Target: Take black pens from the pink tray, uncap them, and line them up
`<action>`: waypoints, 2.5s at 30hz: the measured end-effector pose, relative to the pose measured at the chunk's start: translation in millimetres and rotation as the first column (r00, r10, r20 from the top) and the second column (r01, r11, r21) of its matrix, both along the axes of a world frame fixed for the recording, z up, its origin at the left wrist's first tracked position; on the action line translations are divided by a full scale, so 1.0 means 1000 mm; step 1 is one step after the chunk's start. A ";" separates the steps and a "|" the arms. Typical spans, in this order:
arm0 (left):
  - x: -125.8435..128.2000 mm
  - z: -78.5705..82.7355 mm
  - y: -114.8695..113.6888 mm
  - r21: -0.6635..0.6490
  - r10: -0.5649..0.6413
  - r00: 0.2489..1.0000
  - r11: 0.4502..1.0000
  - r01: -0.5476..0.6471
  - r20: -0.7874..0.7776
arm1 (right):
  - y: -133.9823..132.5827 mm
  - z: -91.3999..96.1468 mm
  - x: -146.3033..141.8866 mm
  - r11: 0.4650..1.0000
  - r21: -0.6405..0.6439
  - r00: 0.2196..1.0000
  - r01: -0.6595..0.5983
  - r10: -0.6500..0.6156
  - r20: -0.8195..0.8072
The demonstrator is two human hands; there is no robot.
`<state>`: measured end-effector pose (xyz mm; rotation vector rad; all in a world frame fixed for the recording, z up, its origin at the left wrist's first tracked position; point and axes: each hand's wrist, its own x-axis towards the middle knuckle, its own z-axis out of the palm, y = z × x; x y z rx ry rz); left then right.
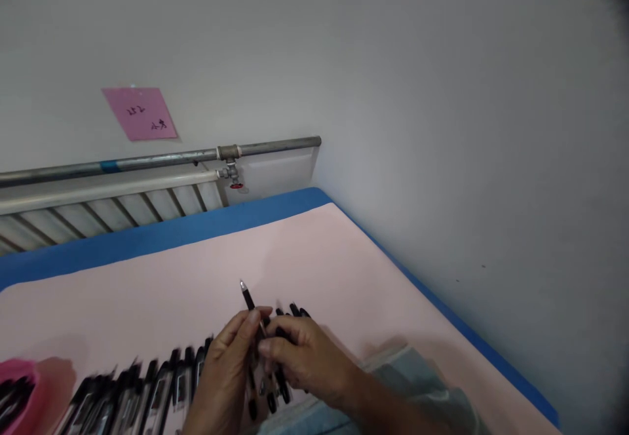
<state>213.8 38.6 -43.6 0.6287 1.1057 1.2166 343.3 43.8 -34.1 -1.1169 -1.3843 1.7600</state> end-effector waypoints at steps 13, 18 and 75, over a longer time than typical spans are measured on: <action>-0.035 0.007 0.012 0.071 0.069 0.982 0.994 -0.083 0.178 | -0.004 0.010 0.007 0.957 -0.201 0.968 -0.208 0.173 -0.180; -0.035 0.006 0.013 0.070 0.090 0.980 0.992 -0.104 0.177 | -0.006 0.010 0.004 0.973 -0.117 0.975 -0.200 0.186 -0.123; -0.035 0.010 0.015 0.052 0.060 0.991 0.996 -0.067 0.124 | -0.009 0.004 -0.005 0.993 0.094 0.981 -0.074 0.055 0.185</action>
